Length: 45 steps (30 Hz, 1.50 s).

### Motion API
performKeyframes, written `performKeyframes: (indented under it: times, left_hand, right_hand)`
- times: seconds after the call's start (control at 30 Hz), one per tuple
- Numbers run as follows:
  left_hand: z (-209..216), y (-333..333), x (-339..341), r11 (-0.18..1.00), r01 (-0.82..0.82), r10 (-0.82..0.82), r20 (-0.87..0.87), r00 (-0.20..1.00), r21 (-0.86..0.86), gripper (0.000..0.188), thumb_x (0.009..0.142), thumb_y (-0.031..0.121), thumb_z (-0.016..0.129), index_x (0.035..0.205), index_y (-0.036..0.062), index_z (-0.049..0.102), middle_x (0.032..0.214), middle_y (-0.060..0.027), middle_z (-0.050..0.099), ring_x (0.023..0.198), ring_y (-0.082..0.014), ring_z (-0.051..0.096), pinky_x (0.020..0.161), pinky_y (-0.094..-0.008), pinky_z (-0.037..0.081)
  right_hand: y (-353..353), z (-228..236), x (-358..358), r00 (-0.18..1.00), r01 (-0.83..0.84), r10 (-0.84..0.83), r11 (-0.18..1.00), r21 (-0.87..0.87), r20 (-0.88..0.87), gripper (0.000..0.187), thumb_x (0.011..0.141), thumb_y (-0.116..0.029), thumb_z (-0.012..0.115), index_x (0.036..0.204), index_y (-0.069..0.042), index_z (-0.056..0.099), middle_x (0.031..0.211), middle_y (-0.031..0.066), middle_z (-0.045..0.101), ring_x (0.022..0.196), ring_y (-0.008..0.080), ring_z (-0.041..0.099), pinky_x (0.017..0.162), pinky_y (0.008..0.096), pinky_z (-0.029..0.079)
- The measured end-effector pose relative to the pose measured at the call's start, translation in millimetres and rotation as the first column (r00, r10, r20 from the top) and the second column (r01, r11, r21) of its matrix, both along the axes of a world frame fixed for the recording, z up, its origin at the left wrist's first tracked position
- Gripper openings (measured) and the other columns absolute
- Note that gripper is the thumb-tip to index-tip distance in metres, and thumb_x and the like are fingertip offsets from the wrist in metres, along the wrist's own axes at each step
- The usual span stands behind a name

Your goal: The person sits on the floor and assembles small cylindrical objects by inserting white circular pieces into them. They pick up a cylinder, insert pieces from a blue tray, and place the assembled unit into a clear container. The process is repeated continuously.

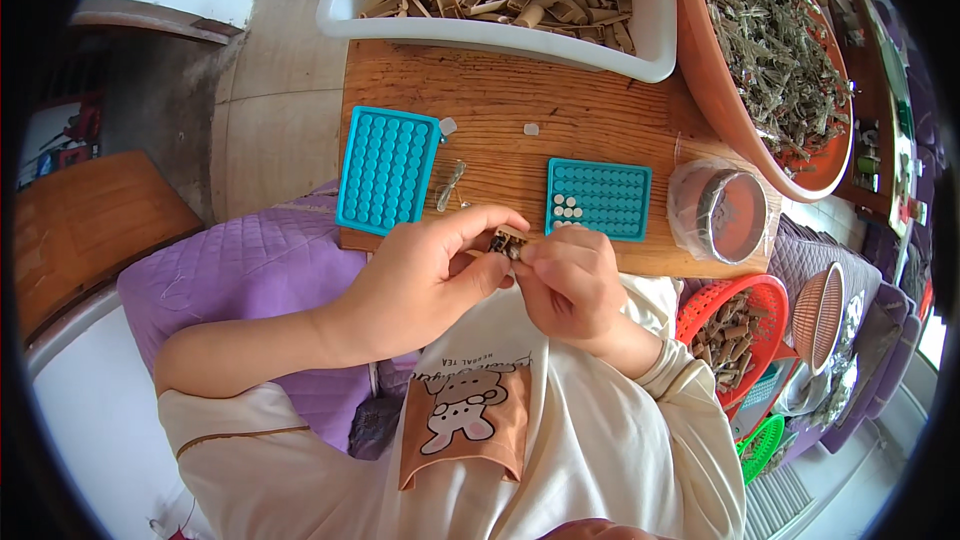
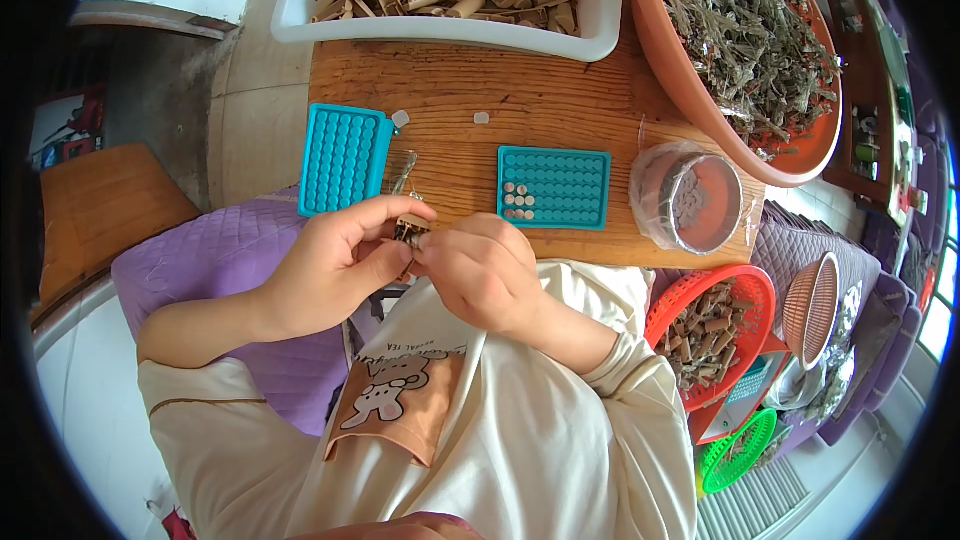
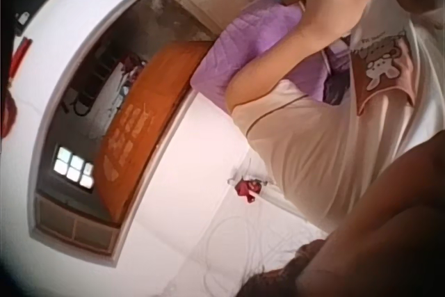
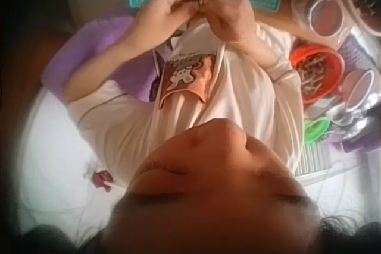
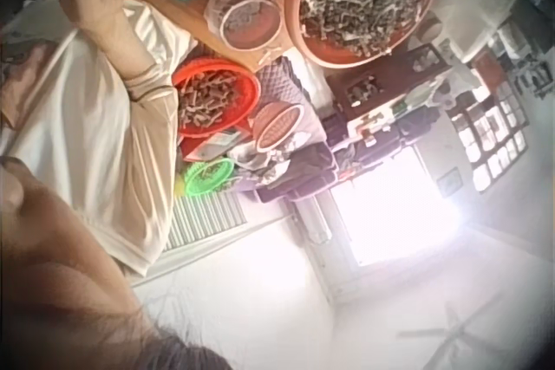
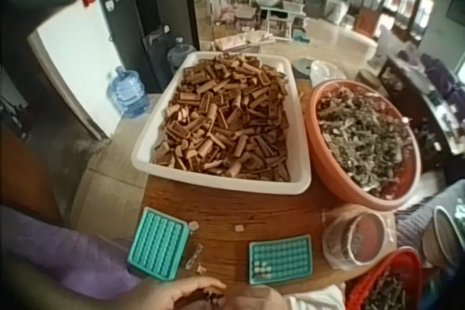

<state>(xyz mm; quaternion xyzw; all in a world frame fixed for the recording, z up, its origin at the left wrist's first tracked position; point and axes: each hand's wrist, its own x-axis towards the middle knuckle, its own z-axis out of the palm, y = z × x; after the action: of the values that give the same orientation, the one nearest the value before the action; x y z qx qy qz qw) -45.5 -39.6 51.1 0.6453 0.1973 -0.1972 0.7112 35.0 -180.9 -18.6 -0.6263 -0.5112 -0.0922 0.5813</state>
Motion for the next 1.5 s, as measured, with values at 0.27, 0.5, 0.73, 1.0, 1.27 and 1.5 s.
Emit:
performKeyframes:
  times: [0.27, 0.5, 0.73, 1.0, 1.27, 1.5]
  left_hand:
    - [-9.1, -0.2, 1.6, 0.969, -0.104, 0.069, -0.162, 0.984, -0.225, 0.025, 0.087, 0.007, 0.039, 0.110, 0.0006, 0.043, 0.091, -0.0052, 0.053, 0.077, -0.0089, 0.054, 0.067, -0.0221, 0.045]
    - [-0.8, 4.1, 3.2, 0.948, -0.146, 0.101, -0.166, 0.981, -0.282, 0.020, 0.086, 0.007, 0.038, 0.105, 0.0036, 0.045, 0.090, -0.0046, 0.052, 0.078, -0.0099, 0.054, 0.068, -0.0224, 0.044]
    - [-4.0, 4.3, 1.4, 0.939, -0.138, 0.092, -0.156, 0.983, -0.315, 0.020, 0.086, 0.009, 0.040, 0.105, 0.0036, 0.044, 0.091, -0.0046, 0.052, 0.079, -0.0098, 0.054, 0.070, -0.0219, 0.044]
    - [-2.4, -1.6, -2.8, 0.966, -0.123, 0.109, -0.071, 0.991, -0.226, 0.025, 0.086, 0.006, 0.042, 0.111, 0.0017, 0.043, 0.094, -0.0036, 0.052, 0.082, -0.0080, 0.053, 0.071, -0.0214, 0.044]
    - [4.4, 1.4, 1.2, 1.000, -0.009, 0.007, -0.069, 0.998, -0.027, 0.028, 0.084, 0.000, 0.045, 0.111, 0.0012, 0.044, 0.090, -0.0010, 0.050, 0.078, -0.0040, 0.050, 0.068, -0.0188, 0.043]
    - [2.0, -0.9, -2.6, 0.999, -0.010, 0.009, 0.019, 1.000, 0.051, 0.029, 0.081, -0.003, 0.046, 0.111, 0.0012, 0.045, 0.084, 0.0010, 0.051, 0.076, -0.0026, 0.048, 0.064, -0.0185, 0.041]
  right_hand:
    - [-9.3, -11.8, 17.5, 0.982, -0.065, 0.053, 0.996, -0.066, -0.180, 0.020, 0.066, 0.009, 0.058, 0.084, 0.001, 0.053, 0.074, 0.0098, 0.059, 0.062, 0.0195, 0.056, 0.053, 0.0262, 0.046]
    - [-29.6, -45.7, 50.5, 0.932, 0.081, -0.288, 0.756, -0.650, -0.219, 0.018, 0.069, -0.002, 0.061, 0.085, -0.003, 0.054, 0.075, 0.0084, 0.059, 0.069, 0.0226, 0.056, 0.059, 0.0288, 0.046]
    - [-25.4, -65.0, 42.2, 0.982, 0.163, -0.178, 0.644, -0.747, 0.060, 0.014, 0.070, -0.006, 0.060, 0.083, -0.007, 0.056, 0.066, 0.0054, 0.056, 0.067, 0.0223, 0.053, 0.057, 0.0314, 0.045]
    - [-18.8, -4.8, 17.7, 0.966, 0.181, -0.231, 0.928, -0.327, -0.119, 0.026, 0.063, 0.005, 0.064, 0.086, -0.002, 0.056, 0.075, 0.0079, 0.060, 0.061, 0.0190, 0.059, 0.053, 0.0252, 0.048]
    - [-6.9, 9.4, -1.3, 0.995, 0.028, -0.036, 0.996, -0.086, -0.092, 0.034, 0.057, 0.007, 0.068, 0.088, 0.001, 0.054, 0.075, 0.0093, 0.057, 0.060, 0.0191, 0.058, 0.048, 0.0253, 0.047]
    - [-6.9, 9.8, -2.4, 0.993, 0.057, -0.060, 0.998, -0.034, -0.104, 0.033, 0.056, 0.007, 0.069, 0.084, 0.001, 0.054, 0.074, 0.0097, 0.057, 0.058, 0.0190, 0.057, 0.047, 0.0254, 0.046]
